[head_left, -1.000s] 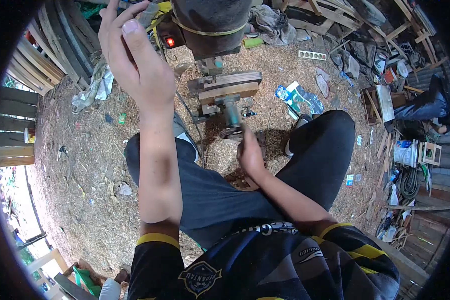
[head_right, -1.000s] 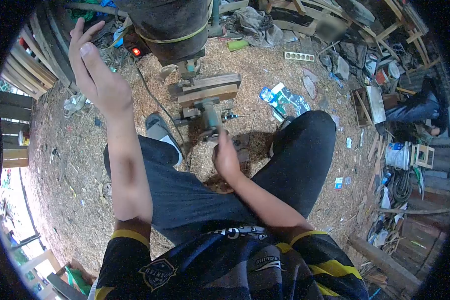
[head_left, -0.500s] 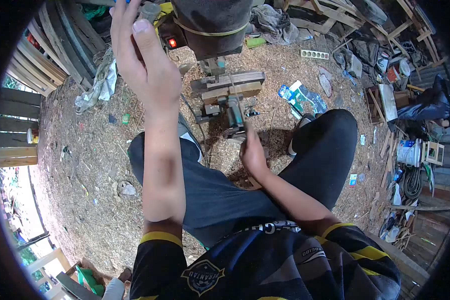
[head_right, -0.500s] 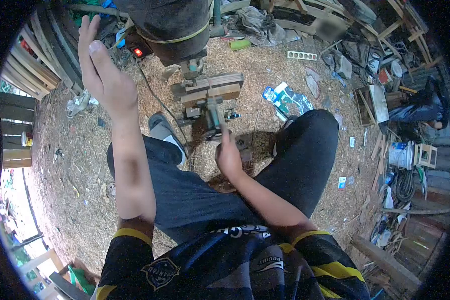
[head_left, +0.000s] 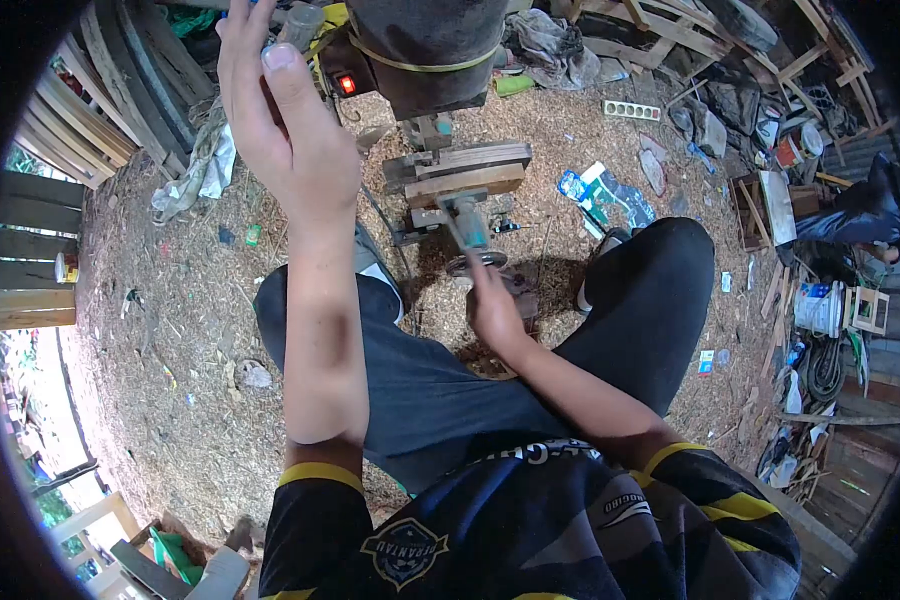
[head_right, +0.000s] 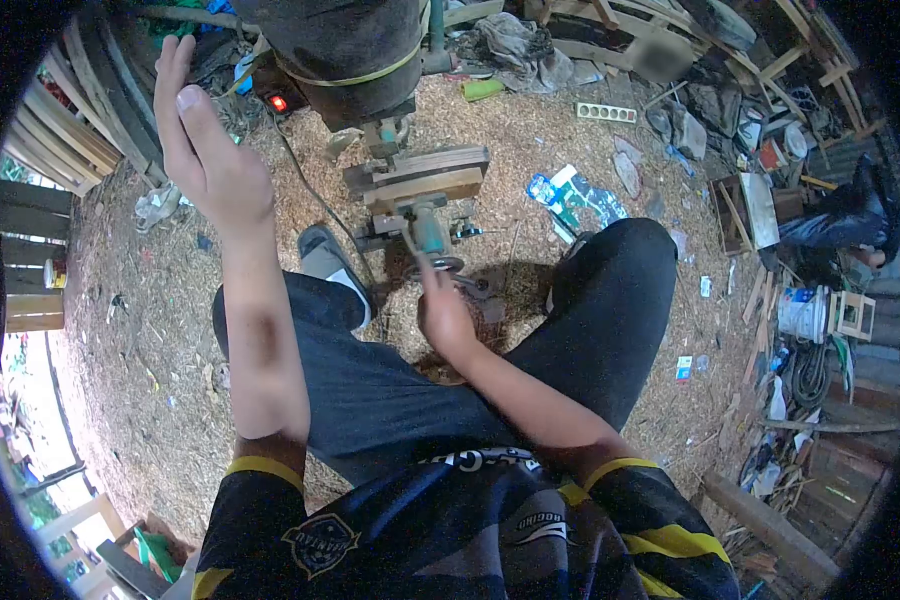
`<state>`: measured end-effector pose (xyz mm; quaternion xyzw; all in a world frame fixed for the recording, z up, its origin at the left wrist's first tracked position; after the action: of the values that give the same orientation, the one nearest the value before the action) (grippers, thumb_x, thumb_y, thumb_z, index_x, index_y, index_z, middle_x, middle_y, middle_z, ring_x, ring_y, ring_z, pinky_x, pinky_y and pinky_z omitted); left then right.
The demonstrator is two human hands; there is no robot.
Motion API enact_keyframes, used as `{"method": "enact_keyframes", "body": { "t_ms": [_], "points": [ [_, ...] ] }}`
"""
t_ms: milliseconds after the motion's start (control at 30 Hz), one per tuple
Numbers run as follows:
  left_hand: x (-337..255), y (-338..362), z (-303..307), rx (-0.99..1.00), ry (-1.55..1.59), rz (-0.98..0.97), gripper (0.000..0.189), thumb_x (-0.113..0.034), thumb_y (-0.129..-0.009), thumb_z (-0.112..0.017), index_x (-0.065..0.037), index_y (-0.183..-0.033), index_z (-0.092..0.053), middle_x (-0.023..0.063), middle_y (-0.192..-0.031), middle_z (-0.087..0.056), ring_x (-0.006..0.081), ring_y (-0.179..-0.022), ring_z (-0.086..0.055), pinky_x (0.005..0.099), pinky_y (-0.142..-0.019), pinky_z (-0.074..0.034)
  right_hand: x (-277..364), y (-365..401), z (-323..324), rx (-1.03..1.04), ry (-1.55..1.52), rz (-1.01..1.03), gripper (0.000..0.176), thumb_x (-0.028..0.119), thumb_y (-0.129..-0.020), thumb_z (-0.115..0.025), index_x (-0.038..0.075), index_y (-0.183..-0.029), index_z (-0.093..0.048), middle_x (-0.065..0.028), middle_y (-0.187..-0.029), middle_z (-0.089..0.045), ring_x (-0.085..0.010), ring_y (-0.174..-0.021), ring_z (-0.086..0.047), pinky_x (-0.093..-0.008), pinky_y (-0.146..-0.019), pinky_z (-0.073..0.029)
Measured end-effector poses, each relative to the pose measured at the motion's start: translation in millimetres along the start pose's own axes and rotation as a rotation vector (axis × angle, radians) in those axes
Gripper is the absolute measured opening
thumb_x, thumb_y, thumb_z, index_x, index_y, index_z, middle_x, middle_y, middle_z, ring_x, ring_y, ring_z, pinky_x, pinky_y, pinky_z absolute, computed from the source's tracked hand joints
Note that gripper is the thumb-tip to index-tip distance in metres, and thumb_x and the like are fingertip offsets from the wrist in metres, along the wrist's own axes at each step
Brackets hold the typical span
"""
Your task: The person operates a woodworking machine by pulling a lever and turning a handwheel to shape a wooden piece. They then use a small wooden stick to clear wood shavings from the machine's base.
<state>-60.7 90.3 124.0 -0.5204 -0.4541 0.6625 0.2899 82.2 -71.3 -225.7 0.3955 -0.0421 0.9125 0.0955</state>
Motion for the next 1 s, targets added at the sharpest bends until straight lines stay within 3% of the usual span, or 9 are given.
{"method": "enact_keyframes", "body": {
  "t_ms": [67, 133, 300, 333, 467, 600, 733, 867, 1000],
  "points": [
    [-1.5, 1.2, -0.5, -0.001, -0.028, -0.033, 0.045, -0.022, -0.112, -0.038, 0.004, -0.140, -0.061, 0.0202, -0.152, -0.056, 0.0329, -0.147, -0.045, 0.0426, -0.122, -0.030, 1.8, 2.1, 8.6, -0.136, -0.035, 0.085, 0.078, -0.012, -0.086, -0.054, 0.002, -0.159, -0.029, -0.0370, -0.121, -0.055, -0.0557, -0.100, -0.061, -0.0580, -0.085, -0.052],
    [0.5, 1.0, 1.8, 0.002, -0.042, -0.030, 0.045, -0.022, -0.111, -0.038, 0.004, -0.140, -0.061, 0.0201, -0.152, -0.055, 0.0326, -0.147, -0.045, 0.0424, -0.122, -0.030, -22.5, -6.7, 22.1, -0.170, -0.059, -0.166, 0.075, -0.013, -0.087, -0.051, 0.003, -0.158, -0.032, -0.0350, -0.134, -0.055, -0.0522, -0.120, -0.057, -0.0533, -0.100, -0.049],
    [-1.3, -0.5, 1.1, 0.009, -0.038, -0.010, 0.045, -0.021, -0.111, -0.038, 0.005, -0.140, -0.061, 0.0199, -0.152, -0.055, 0.0325, -0.147, -0.045, 0.0424, -0.122, -0.029, -15.9, 0.9, -1.0, -0.014, -0.091, -0.093, 0.074, -0.011, -0.087, -0.052, 0.002, -0.158, -0.032, -0.0360, -0.139, -0.052, -0.0526, -0.129, -0.053, -0.0539, -0.105, -0.047],
    [0.8, -1.0, 1.0, 0.010, -0.038, -0.002, 0.045, -0.021, -0.111, -0.039, 0.005, -0.140, -0.061, 0.0199, -0.152, -0.055, 0.0326, -0.147, -0.045, 0.0424, -0.122, -0.029, -8.6, -3.8, 24.6, -0.235, -0.074, 0.025, 0.077, -0.013, -0.085, -0.052, 0.001, -0.158, -0.031, -0.0366, -0.135, -0.054, -0.0538, -0.123, -0.054, -0.0549, -0.103, -0.047],
    [0.2, -0.6, -1.9, 0.015, -0.016, 0.019, 0.044, -0.023, -0.111, -0.039, 0.003, -0.140, -0.061, 0.0198, -0.152, -0.055, 0.0327, -0.147, -0.045, 0.0425, -0.122, -0.030, -13.2, 0.8, -5.2, 0.025, -0.039, -0.076, 0.074, -0.010, -0.087, -0.052, 0.005, -0.157, -0.036, -0.0353, -0.129, -0.056, -0.0547, -0.114, -0.057, -0.0553, -0.097, -0.049],
    [-0.9, -0.7, -7.3, 0.006, -0.024, -0.011, 0.045, -0.025, -0.112, -0.040, 0.002, -0.140, -0.062, 0.0198, -0.152, -0.055, 0.0329, -0.147, -0.045, 0.0431, -0.122, -0.030, -12.5, -2.2, 8.8, -0.015, -0.060, -0.086, 0.075, -0.007, -0.088, -0.054, 0.010, -0.159, -0.034, -0.0337, -0.125, -0.055, -0.0555, -0.104, -0.061, -0.0572, -0.087, -0.052],
    [-6.5, -0.2, -13.9, 0.021, -0.014, -0.027, 0.045, -0.026, -0.112, -0.041, 0.003, -0.140, -0.061, 0.0196, -0.152, -0.055, 0.0331, -0.147, -0.046, 0.0435, -0.121, -0.031, 2.2, 9.1, 6.4, 0.020, -0.083, -0.056, 0.073, -0.006, -0.088, -0.058, 0.008, -0.157, -0.038, -0.0327, -0.120, -0.058, -0.0521, -0.104, -0.060, -0.0549, -0.089, -0.051],
    [-5.3, 2.0, -16.0, 0.034, -0.025, -0.035, 0.045, -0.024, -0.112, -0.042, 0.004, -0.142, -0.059, 0.0195, -0.152, -0.055, 0.0328, -0.147, -0.046, 0.0430, -0.121, -0.032, -25.1, 0.1, 29.8, -0.164, -0.061, -0.165, 0.075, -0.007, -0.088, -0.057, 0.005, -0.158, -0.034, -0.0356, -0.130, -0.055, -0.0552, -0.109, -0.058, -0.0556, -0.092, -0.051],
    [-5.8, 5.2, -20.2, 0.039, -0.035, -0.046, 0.044, -0.022, -0.111, -0.043, 0.005, -0.142, -0.058, 0.0200, -0.153, -0.055, 0.0324, -0.147, -0.046, 0.0426, -0.121, -0.032, -15.9, 0.7, 11.5, -0.045, -0.037, -0.076, 0.076, -0.008, -0.088, -0.057, 0.005, -0.159, -0.034, -0.0361, -0.122, -0.056, -0.0550, -0.105, -0.059, -0.0561, -0.091, -0.051]
  ]
}}
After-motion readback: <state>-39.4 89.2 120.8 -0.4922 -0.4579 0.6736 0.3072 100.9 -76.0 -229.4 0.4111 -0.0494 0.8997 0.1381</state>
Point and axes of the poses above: each hand's wrist, its own y-axis away from the middle knuckle, its own z-axis out of the back of the hand, x = y × z, the point moved 10 cm from there along -y, towards the middle knuckle
